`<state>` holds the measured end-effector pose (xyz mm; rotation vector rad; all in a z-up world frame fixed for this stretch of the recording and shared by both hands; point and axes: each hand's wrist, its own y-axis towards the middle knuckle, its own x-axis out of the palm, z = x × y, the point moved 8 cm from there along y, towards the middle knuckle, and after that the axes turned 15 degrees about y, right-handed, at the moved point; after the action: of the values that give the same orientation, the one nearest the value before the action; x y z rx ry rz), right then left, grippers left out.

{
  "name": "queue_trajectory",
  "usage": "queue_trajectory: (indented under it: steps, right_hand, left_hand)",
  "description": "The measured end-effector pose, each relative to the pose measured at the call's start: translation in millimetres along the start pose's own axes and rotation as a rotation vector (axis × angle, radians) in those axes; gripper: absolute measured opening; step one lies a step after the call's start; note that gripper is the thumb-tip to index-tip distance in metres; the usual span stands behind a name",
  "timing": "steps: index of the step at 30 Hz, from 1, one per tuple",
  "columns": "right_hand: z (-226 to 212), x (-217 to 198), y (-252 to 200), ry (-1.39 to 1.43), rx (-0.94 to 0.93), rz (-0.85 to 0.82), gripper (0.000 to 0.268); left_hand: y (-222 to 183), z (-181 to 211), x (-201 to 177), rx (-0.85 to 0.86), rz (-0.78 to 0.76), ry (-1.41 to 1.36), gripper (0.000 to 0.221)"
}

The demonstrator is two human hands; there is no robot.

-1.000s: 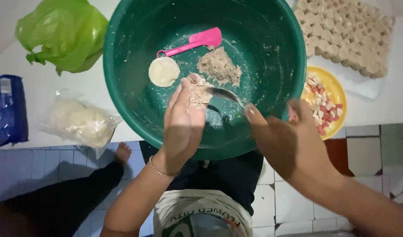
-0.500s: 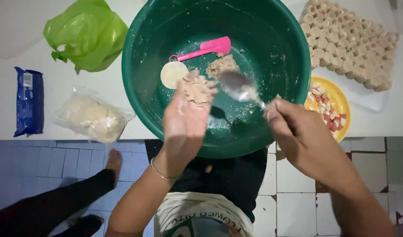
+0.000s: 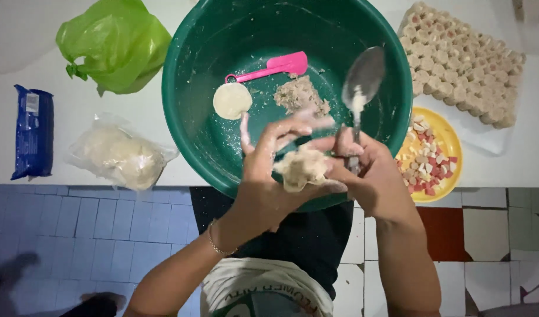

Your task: Preparing dumplings by flattening dough, adding meat filling with a spoon, and sealing the edges.

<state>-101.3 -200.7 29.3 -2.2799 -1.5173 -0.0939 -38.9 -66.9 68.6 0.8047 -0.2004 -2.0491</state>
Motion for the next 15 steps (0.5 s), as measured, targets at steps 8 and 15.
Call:
queue_trajectory:
  steps: [8, 15]
  right_hand:
    - [0.4, 17.9, 1.7, -0.001, -0.114, -0.21, 0.042]
    - [-21.3, -0.3, 0.9, -0.597, 0.12, -0.048, 0.046]
  left_hand:
    - [2.1, -16.2, 7.8, 0.105, 0.014, -0.557, 0.029]
    - [34.4, -40.5, -54.3, 0.148, -0.101, 0.215, 0.024]
